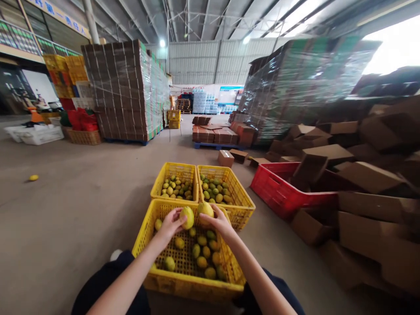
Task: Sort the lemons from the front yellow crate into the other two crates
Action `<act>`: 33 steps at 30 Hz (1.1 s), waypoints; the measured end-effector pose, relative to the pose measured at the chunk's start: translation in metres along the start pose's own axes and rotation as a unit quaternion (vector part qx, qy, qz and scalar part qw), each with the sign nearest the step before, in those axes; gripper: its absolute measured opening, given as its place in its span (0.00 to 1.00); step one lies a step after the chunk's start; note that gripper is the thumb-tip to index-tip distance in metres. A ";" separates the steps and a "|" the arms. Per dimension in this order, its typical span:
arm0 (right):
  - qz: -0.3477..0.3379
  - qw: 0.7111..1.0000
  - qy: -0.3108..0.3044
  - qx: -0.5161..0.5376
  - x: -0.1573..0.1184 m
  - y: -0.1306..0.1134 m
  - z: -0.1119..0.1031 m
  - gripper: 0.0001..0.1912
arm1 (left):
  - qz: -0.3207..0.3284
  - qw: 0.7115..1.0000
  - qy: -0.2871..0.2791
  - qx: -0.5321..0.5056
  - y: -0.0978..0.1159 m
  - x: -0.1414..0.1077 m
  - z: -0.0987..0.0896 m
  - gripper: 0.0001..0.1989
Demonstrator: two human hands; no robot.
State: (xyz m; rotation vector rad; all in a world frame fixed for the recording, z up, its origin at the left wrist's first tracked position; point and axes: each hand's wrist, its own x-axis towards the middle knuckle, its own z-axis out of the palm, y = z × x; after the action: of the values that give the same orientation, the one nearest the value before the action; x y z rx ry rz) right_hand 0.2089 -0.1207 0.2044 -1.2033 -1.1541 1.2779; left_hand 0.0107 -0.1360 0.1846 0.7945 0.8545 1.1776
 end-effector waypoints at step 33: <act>0.081 0.981 -0.043 0.171 -0.005 0.025 0.016 0.21 | -0.022 0.995 0.034 -0.095 -0.009 0.013 0.021 0.16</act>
State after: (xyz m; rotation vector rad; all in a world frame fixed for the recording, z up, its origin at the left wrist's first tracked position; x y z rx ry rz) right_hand 0.1914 -0.1266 0.1805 -1.0076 -0.8622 1.5926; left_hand 0.0350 -0.1270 0.1846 0.5811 0.7982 1.2328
